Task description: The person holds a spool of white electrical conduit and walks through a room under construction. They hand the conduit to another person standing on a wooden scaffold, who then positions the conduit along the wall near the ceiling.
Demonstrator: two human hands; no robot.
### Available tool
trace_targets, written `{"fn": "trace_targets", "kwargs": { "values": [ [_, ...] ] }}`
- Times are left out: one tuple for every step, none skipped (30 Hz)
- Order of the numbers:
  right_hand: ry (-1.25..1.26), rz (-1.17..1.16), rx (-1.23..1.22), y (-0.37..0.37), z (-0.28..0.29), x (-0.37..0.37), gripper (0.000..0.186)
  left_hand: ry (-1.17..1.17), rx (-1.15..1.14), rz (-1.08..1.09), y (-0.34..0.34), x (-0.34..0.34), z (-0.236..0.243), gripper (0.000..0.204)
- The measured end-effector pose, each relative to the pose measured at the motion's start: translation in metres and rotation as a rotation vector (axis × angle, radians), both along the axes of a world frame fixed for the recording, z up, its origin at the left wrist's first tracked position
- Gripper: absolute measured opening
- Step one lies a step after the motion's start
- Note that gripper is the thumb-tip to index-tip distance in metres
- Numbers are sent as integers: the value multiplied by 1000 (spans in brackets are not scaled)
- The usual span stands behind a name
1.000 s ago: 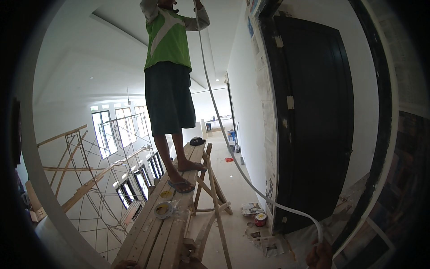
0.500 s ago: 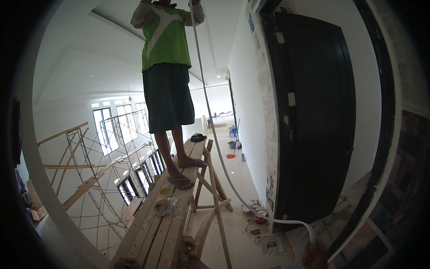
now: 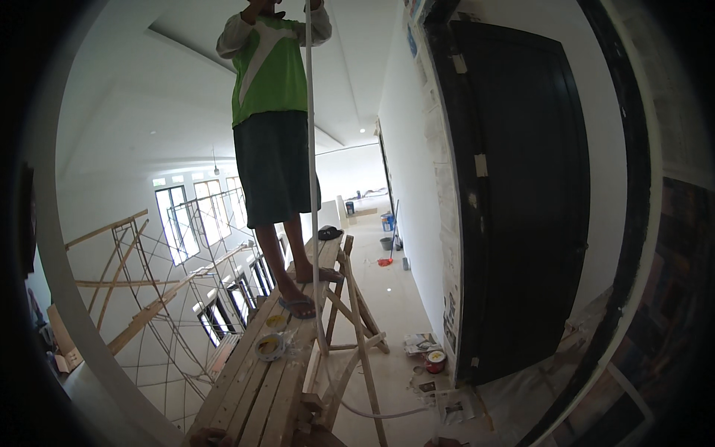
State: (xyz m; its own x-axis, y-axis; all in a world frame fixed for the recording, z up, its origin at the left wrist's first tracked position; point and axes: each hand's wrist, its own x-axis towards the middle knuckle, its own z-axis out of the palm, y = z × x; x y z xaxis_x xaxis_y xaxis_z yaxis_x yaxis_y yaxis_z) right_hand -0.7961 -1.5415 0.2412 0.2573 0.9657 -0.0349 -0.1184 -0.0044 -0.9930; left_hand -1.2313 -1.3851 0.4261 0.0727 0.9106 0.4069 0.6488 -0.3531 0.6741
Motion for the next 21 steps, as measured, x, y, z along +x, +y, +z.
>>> {"fn": "trace_targets", "kwargs": {
  "values": [
    [139,78,-7,11,-20,-2,30,-3,-3,0,0,-1,-1,29],
    [277,157,-15,24,-39,-4,30,-7,-6,1,0,-1,-2,29],
    [414,236,-22,30,-58,-1,32,-3,2,1,0,-2,-3,29],
    [331,212,98,31,-79,-11,22,1,10,2,0,-2,-4,29],
    [242,212,52,36,-96,-14,23,5,19,3,1,-3,-5,29],
    [153,212,5,39,-113,-19,23,2,14,5,1,-3,-6,29],
    [64,211,-43,43,-128,-25,23,-1,10,7,1,-3,-6,29],
    [43,221,-63,47,-139,-29,24,-5,5,10,1,-3,-6,28],
    [22,231,-82,51,-147,-34,26,-2,8,15,1,-3,-6,28],
    [1,241,-102,53,-152,-38,27,1,9,19,1,-2,-6,28],
    [-249,222,-50,56,-154,-43,29,6,11,22,1,-2,-5,28],
    [-247,232,-80,55,-153,-44,30,6,7,25,0,-1,-4,29],
    [-253,248,-114,55,-150,-46,31,6,2,28,0,-1,-3,29],
    [-249,266,-146,53,-146,-46,32,6,-2,32,-1,0,-2,29],
    [-251,285,-178,52,-143,-46,33,-1,-15,36,-1,0,0,29],
    [-281,303,-219,50,-140,-47,34,-8,-26,40,-1,0,1,29],
    [-312,316,-264,50,-139,-46,35,-14,-39,44,-1,0,1,29],
    [-340,325,-298,51,-140,-47,36,-19,-46,48,-1,0,1,29],
    [-358,318,-337,51,-143,-44,37,-24,-54,49,-1,0,0,30],
    [-194,329,-218,55,-148,-44,37,-29,-62,51,0,-1,-1,30],
    [-28,337,-98,60,-154,-45,36,-20,-61,52,1,-2,-2,30]
  ]
}}
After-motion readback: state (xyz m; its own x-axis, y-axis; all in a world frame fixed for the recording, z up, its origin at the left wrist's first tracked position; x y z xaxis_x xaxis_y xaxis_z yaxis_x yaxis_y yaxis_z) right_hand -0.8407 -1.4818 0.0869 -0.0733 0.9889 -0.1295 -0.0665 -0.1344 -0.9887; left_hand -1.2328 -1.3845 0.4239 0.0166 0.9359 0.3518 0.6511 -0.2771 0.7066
